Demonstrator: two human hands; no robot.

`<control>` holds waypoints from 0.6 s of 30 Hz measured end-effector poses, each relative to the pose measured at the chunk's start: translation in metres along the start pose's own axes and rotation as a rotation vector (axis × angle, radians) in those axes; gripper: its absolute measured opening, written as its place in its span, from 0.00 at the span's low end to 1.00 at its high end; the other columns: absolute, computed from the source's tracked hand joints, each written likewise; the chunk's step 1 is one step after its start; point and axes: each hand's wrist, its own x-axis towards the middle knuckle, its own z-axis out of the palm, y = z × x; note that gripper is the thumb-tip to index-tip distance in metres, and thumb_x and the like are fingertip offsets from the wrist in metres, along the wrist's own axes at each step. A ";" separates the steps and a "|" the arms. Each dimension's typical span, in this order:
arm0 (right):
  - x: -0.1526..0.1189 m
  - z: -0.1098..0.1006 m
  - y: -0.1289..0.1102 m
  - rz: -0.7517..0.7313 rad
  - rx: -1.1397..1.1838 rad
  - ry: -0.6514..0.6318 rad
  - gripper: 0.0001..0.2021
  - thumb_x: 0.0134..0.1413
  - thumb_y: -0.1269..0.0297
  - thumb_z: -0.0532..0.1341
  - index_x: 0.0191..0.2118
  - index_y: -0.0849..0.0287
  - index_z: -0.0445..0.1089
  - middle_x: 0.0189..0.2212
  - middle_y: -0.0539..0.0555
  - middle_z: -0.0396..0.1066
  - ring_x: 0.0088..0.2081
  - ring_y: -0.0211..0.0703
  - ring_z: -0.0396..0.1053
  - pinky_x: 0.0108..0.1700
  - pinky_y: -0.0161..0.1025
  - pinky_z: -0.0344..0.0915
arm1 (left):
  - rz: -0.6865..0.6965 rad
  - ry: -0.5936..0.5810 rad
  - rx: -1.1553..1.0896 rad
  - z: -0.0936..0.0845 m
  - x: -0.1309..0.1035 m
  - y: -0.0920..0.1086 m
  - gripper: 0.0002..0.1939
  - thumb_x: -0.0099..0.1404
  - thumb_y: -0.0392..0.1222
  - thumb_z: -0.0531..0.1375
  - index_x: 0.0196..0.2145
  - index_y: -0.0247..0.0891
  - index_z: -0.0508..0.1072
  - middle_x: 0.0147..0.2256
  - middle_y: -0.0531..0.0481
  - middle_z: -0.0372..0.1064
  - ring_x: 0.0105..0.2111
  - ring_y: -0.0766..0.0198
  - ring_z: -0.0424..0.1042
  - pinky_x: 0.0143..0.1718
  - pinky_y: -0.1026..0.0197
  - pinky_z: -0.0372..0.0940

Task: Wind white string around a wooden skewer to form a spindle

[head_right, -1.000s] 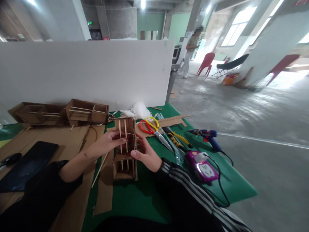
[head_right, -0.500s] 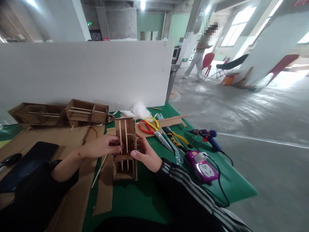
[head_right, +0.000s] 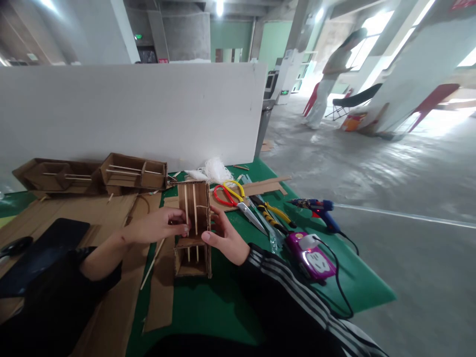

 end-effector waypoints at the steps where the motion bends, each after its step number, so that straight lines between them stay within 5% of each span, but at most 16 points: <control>1: 0.000 0.000 0.000 0.000 0.001 0.000 0.39 0.49 0.50 0.68 0.63 0.52 0.51 0.56 0.60 0.63 0.57 0.55 0.62 0.58 0.54 0.58 | 0.002 -0.001 -0.004 0.000 0.000 -0.001 0.08 0.60 0.43 0.60 0.36 0.37 0.74 0.36 0.47 0.78 0.37 0.57 0.76 0.39 0.60 0.67; 18: 0.000 0.001 0.000 0.004 0.006 -0.006 0.39 0.48 0.50 0.68 0.62 0.52 0.50 0.54 0.60 0.63 0.55 0.54 0.63 0.57 0.53 0.59 | 0.025 0.088 0.041 0.014 0.010 -0.006 0.17 0.62 0.54 0.59 0.39 0.38 0.76 0.35 0.49 0.77 0.34 0.58 0.74 0.35 0.62 0.65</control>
